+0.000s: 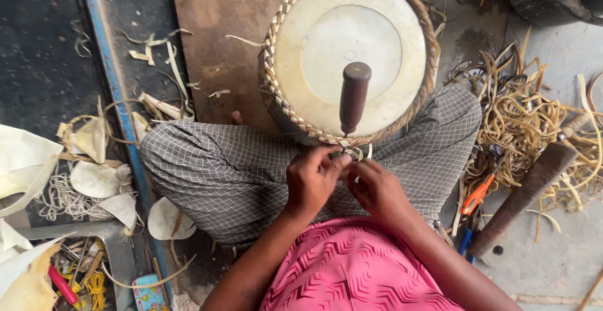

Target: The person sits on the floor and weaves a light-colored strip around the rim of a drum using a metal hook tool. They repeatedly pull the strip through the existing weave and tighten it to secure the edge.

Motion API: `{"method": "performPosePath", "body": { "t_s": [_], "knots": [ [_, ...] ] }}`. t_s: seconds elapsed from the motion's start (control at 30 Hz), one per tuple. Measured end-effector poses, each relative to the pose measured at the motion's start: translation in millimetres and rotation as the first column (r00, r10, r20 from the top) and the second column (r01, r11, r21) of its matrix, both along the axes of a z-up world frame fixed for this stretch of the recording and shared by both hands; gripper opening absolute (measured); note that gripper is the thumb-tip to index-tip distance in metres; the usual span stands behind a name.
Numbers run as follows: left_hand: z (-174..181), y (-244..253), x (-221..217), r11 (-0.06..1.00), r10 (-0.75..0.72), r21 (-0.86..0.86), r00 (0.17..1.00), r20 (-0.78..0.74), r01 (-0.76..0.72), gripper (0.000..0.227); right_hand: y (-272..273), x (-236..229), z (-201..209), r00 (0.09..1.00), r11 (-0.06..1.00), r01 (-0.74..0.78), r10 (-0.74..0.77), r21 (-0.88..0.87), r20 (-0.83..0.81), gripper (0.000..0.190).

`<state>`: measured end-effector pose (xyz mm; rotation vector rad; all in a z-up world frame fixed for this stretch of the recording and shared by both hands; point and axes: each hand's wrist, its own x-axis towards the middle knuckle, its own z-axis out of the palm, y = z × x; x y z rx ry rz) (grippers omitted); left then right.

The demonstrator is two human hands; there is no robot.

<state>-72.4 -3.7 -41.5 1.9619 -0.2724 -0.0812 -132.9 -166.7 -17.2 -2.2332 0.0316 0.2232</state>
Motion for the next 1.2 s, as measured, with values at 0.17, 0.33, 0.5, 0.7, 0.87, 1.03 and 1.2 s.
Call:
{"method": "performPosePath", "body": {
  "t_s": [0.17,0.33,0.5,0.7,0.87,1.03,1.2],
  "knots": [
    [1,0,2,0.991,0.025,-0.129,0.998,0.054,-0.018,0.022,-3,-9,17,1.000,1.000,0.015,-0.015,-0.006,-0.012,0.018],
    [10,12,-6,0.958,-0.159,-0.284,0.914,-0.374,0.050,0.023,2,-11,29,0.971,0.999,-0.014,0.003,0.044,0.238,0.032],
    [22,22,-15,0.881,-0.292,-0.441,0.931,-0.217,0.174,0.023,17,-5,-14,0.882,0.973,-0.232,0.217,-0.015,0.417,0.022],
    [1,35,-8,0.654,-0.492,-0.745,0.821,-0.289,0.130,0.019,-5,-18,-37,0.825,0.493,0.325,0.269,0.807,-0.497,0.022],
    [-5,51,-4,0.795,-0.420,-0.581,0.848,-0.323,0.173,0.016,-66,-20,-20,0.809,0.809,0.270,0.103,0.522,-0.578,0.026],
    [1,50,3,0.676,-0.561,-0.736,0.673,-0.482,0.036,0.025,-77,-17,-8,0.973,0.996,0.064,-0.047,0.067,-0.228,0.020],
    [-11,18,-10,0.676,-0.602,-0.533,0.799,-0.001,0.509,0.036,-41,-13,18,0.979,0.977,-0.197,0.201,-0.085,0.032,0.010]
  ]
}}
